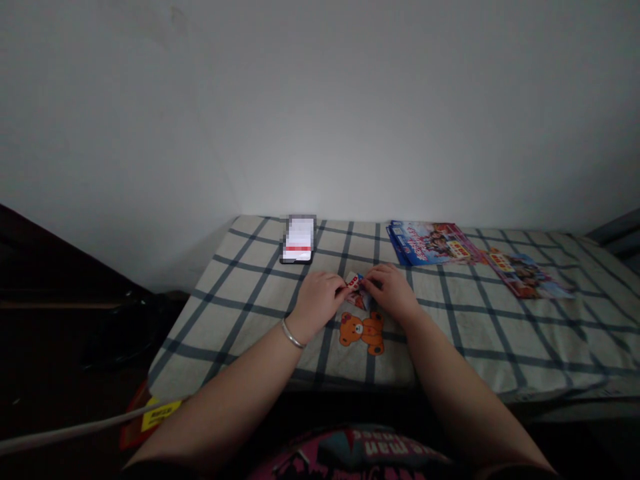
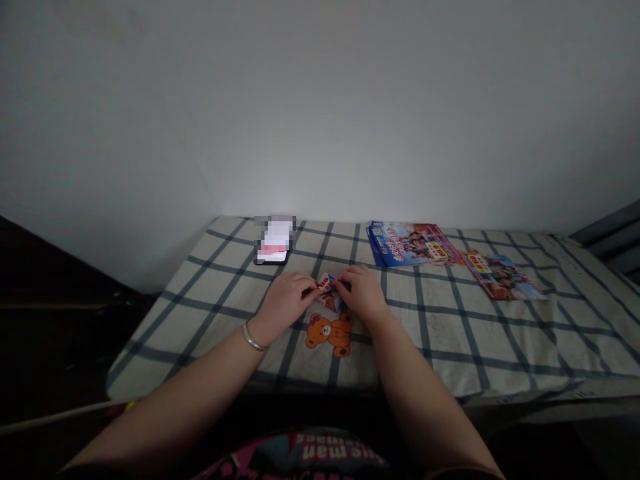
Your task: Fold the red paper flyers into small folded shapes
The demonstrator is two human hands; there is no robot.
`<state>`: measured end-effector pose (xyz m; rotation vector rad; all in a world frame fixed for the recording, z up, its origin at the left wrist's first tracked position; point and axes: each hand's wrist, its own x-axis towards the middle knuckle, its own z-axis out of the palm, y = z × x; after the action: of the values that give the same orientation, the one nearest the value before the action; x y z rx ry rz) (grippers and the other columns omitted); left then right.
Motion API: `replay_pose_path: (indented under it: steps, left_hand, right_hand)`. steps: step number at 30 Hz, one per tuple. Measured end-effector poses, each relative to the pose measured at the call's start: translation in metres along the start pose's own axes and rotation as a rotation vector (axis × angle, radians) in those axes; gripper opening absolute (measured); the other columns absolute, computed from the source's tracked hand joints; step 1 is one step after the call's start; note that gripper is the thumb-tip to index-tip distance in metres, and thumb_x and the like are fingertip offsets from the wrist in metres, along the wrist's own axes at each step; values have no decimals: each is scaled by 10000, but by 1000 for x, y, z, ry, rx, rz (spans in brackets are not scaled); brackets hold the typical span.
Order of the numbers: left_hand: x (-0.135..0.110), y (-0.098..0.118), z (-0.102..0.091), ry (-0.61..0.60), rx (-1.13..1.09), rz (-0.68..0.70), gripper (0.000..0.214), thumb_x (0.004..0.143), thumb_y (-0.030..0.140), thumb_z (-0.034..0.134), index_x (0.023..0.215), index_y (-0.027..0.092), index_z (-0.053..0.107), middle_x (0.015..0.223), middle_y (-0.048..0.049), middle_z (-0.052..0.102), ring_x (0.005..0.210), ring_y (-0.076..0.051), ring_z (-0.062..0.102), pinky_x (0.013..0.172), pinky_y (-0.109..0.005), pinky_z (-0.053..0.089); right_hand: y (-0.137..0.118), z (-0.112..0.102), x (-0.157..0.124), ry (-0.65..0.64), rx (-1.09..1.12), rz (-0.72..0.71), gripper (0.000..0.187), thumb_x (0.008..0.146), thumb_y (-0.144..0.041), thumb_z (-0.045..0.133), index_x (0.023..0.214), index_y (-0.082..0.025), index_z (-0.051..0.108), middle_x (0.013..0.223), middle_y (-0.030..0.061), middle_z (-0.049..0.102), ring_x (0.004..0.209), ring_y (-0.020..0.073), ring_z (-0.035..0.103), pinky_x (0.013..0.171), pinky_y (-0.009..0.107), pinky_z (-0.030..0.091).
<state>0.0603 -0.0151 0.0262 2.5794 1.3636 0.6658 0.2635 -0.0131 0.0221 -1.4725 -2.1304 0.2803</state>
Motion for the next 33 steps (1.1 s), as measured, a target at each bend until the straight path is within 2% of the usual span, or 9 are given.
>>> replay_pose_path:
  steps: [5,10,16,24,27,30,33]
  left_hand:
    - [0,-4,2,5,-14,-27,135,895,260,612,828,187,703,878,-43,695,882,-198,602,841,-342,434]
    - [2,-4,2,-14,7,-43,173,910,287,595,819,181,697,876,-47,681,883,-198,586,832,-348,425]
    - [-3,1,4,37,156,-91,151,882,315,636,831,182,689,932,-61,646,918,-232,538,862,-403,383]
    - [-5,3,5,81,248,-57,153,917,299,568,868,182,653,933,-67,612,949,-248,503,953,-430,348]
    - [-5,4,5,110,246,-67,151,924,312,554,947,199,651,945,-62,614,973,-250,500,1010,-443,314]
    - [-5,3,4,108,226,-67,189,941,335,523,1008,219,657,968,-60,623,972,-250,501,999,-445,317]
    - [-4,2,3,87,224,-78,218,955,344,495,984,221,673,960,-61,632,948,-246,505,949,-433,340]
  right_hand:
    - [1,1,-1,2,-69,49,163,902,-293,578,829,-204,693,881,50,675,886,196,593,826,326,443]
    - [0,5,3,24,-99,44,161,908,-304,568,858,-214,692,911,53,676,903,203,595,834,334,443]
    - [-2,11,7,48,-139,100,175,903,-337,580,852,-211,690,893,60,663,890,200,593,823,324,444]
    - [-2,15,11,32,-184,117,162,903,-334,576,872,-210,676,893,60,660,864,203,583,807,326,430]
    - [0,15,12,35,-175,117,156,904,-322,572,863,-206,668,887,60,662,863,203,581,798,321,426]
    - [0,15,11,41,-155,105,153,905,-315,571,853,-201,659,867,54,662,865,200,578,792,314,420]
    - [0,14,10,36,-133,110,167,913,-317,562,847,-198,658,861,51,670,865,196,581,800,309,414]
